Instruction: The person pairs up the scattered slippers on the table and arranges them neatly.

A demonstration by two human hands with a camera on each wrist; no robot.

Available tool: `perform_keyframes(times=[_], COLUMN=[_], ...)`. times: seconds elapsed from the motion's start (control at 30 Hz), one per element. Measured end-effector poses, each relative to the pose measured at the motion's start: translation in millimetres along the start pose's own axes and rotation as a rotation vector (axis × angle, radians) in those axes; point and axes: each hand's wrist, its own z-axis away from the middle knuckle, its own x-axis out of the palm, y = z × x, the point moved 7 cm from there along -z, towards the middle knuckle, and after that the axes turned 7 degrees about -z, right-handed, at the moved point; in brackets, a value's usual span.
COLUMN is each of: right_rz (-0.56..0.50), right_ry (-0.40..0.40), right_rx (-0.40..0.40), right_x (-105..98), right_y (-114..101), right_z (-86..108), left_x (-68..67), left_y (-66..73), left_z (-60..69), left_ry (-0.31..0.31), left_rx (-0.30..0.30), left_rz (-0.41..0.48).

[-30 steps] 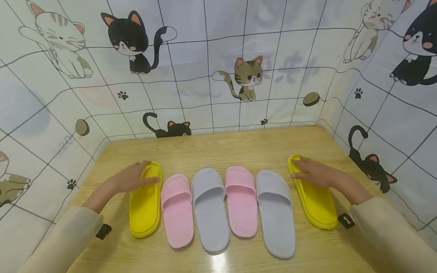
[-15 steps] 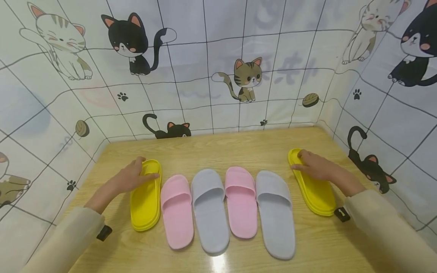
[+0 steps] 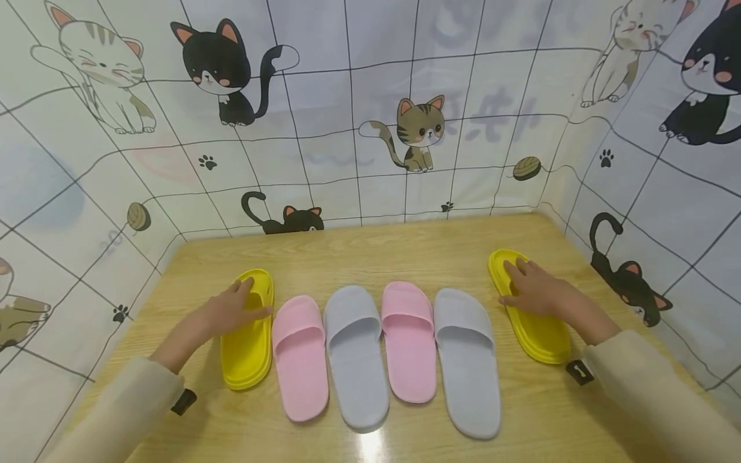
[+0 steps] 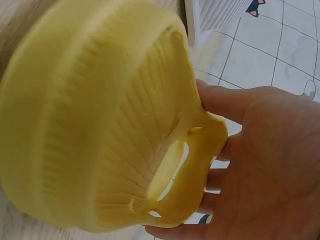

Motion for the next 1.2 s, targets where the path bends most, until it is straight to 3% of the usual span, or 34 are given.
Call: perform_keyframes(times=[0.23, 0.87, 1.2], right_rz=[0.012, -0.008, -0.044], right_ry=[0.014, 0.016, 0.016], right_rx=[-0.004, -0.025, 0.002], right_x=[0, -4, -5], right_y=[2, 19, 28], right_z=[-3.0, -27.6, -37.4], left_x=[2.8, -0.1, -1.5], left_y=[5.3, 2.3, -0.7], left_z=[2.7, -1.8, -10.2], left_ry=[0.013, -0.011, -0.004], left_rx=[-0.002, -0.02, -0.02], left_rz=[0.003, 0.023, 0.024])
